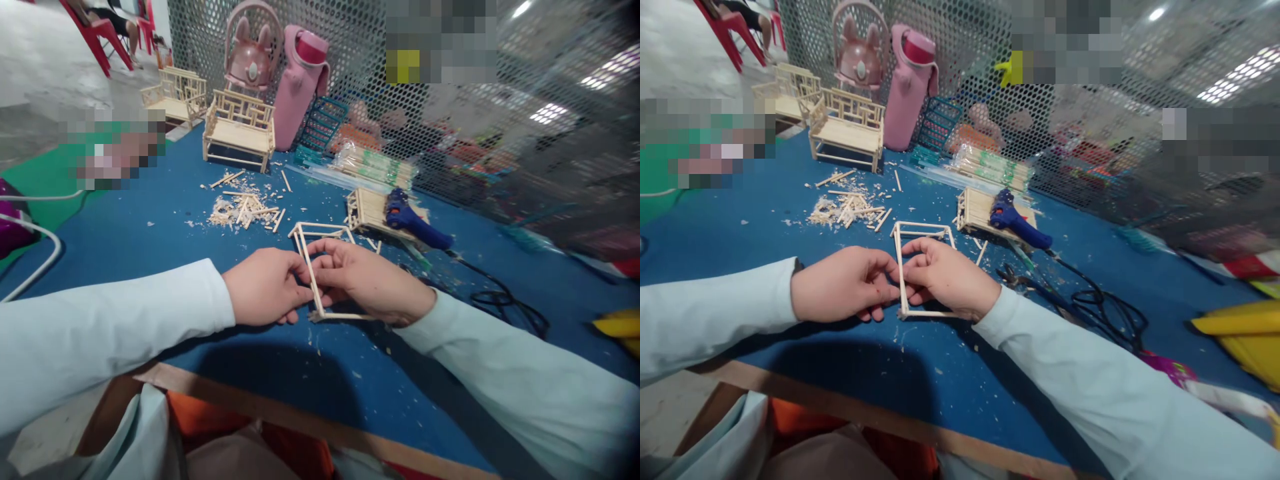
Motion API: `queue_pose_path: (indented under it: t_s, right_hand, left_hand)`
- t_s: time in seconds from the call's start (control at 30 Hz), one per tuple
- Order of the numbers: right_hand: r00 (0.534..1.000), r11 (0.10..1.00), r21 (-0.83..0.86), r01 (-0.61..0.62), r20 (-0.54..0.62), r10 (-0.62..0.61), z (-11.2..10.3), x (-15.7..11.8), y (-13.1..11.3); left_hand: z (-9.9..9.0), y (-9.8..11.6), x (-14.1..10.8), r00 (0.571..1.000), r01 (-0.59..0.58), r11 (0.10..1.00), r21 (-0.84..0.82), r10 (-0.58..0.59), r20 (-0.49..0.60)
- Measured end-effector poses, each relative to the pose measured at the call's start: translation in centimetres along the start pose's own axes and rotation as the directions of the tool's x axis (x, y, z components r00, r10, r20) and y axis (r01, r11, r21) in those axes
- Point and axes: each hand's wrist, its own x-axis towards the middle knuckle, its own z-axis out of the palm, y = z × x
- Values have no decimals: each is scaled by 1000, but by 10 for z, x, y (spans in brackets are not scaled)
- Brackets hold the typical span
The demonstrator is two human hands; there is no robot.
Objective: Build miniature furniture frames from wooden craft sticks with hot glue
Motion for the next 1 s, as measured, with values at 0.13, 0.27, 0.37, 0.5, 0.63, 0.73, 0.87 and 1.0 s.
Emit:
queue_pose_path:
  t_s: [0.13,0.27,0.37,0.5,0.63,0.73,0.87,1.0]
  right_hand:
    - [999,999,-19,31,12,-31,0,2,2]
    - [998,997,-39,61,21,-60,2,3,2]
    - [994,993,-44,107,8,-107,2,3,2]
    - [980,979,15,201,6,-201,-1,2,2]
    - [935,919,177,354,-38,-353,-9,-3,1]
    - [900,851,301,430,-71,-430,-14,-8,5]
    - [877,762,447,468,-132,-462,-20,-13,18]
    - [877,710,536,456,-136,-460,-21,-17,32]
  left_hand:
    - [-1,0,0,997,17,1000,-13,-17,-75]
    - [3,4,2,993,96,962,-256,-111,-44]
    - [5,6,3,991,113,925,-363,-132,-28]
    - [4,7,3,995,61,922,-383,-88,-55]
    - [4,12,5,979,-142,957,-255,97,-182]
    - [9,19,8,912,-321,941,-105,277,-304]
    - [21,26,11,856,-432,902,-4,408,-318]
    - [29,27,12,896,-378,924,-57,349,-275]
